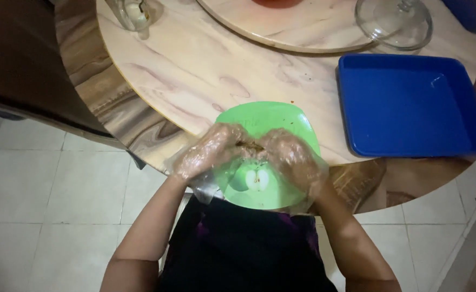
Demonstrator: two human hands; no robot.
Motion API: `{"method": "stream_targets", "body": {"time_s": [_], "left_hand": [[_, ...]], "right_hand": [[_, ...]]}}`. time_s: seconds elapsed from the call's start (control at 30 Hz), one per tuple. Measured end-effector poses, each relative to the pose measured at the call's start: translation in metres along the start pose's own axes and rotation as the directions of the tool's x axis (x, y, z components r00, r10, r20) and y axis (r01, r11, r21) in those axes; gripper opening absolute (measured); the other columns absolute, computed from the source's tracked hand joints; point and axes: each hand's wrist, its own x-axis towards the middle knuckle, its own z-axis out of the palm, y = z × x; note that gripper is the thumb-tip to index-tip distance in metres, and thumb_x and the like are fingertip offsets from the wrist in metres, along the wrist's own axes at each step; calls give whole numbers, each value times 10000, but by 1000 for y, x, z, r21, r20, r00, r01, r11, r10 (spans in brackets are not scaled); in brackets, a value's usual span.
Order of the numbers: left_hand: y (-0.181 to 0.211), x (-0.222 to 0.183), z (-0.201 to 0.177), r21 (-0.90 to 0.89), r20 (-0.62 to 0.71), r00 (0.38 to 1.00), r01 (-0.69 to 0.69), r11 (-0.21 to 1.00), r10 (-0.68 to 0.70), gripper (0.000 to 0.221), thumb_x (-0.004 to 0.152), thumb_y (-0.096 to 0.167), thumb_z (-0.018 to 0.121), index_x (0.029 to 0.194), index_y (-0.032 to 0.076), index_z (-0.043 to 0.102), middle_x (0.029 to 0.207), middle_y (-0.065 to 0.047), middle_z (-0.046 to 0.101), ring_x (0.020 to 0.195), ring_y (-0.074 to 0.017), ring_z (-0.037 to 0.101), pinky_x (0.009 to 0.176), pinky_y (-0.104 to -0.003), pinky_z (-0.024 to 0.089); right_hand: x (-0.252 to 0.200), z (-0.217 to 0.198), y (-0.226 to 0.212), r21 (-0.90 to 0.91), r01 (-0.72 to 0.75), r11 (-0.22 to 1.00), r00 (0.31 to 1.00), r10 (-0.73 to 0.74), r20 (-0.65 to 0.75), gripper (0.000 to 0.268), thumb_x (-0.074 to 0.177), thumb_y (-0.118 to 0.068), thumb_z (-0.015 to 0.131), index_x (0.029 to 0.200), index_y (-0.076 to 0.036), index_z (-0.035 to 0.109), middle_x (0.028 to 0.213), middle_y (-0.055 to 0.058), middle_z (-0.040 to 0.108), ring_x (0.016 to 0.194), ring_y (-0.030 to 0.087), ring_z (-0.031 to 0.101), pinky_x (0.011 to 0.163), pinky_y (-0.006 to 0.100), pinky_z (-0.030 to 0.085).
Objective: The person is kneading and shaping a piece of brown dough on a green plate using both hands.
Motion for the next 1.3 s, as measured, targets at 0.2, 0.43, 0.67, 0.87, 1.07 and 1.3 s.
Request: {"method": "stream_targets", "body": {"time_s": [0.2, 0.43, 0.67, 0.87, 1.07, 1.3], "left_hand": [[-8, 11, 13, 236, 9, 989, 140, 961, -146, 146, 834, 177, 764, 945, 82, 766, 884, -126, 720, 914, -331, 739, 784, -458, 616], [0, -4, 17, 307, -141, 981, 170, 936, -132, 90, 837, 243, 669, 830, 169, 720, 806, -47, 693, 847, -311, 736, 728, -471, 600], [56, -33, -10, 20, -173, 983, -52, 998, 55, 247, 898, 107, 654, 1130, 36, 703, 1127, -228, 687, 1098, -432, 655, 829, -600, 579], [3, -9, 49, 563, -31, 950, -239, 791, 310, 265, 948, 141, 675, 1199, 57, 688, 1084, -138, 711, 1065, -300, 678, 789, -447, 640], [-37, 19, 98, 572, -45, 952, -225, 789, 304, 146, 923, 87, 612, 1058, 48, 650, 938, -141, 681, 896, -301, 665, 720, -424, 592], [-5, 1, 58, 430, -177, 951, -158, 889, 255, 131, 934, 61, 590, 1047, -4, 605, 873, -180, 693, 852, -328, 712, 703, -477, 596]], "right_hand": [[45, -27, -27, 235, -283, 930, 952, 244, 184, 137, 981, -69, 614, 919, -114, 728, 824, 31, 691, 846, 241, 721, 789, 366, 580], [39, -24, -41, 297, -394, 870, 918, 358, 168, 101, 918, -170, 722, 1007, -211, 748, 923, 35, 707, 981, 273, 712, 887, 446, 552], [-14, -104, -94, -27, -98, 995, 995, 97, -14, 765, 805, -359, 773, 1496, -138, 532, 1279, 212, 655, 1221, 439, 568, 1062, 546, 447], [-36, -58, -54, -186, -19, 982, 998, 30, 58, 672, 926, -120, 577, 1569, -176, 392, 1353, 139, 571, 1247, 359, 524, 1078, 464, 454], [-41, -15, -11, -269, 112, 957, 990, -132, -56, 684, 875, 110, 403, 1532, -79, 427, 1290, 128, 564, 1217, 313, 517, 1112, 403, 419], [-2, -14, -64, -49, -680, 732, 719, 652, -242, 569, 943, 8, 479, 1465, -194, 582, 1063, -55, 629, 1112, 114, 542, 997, 225, 454]]}}
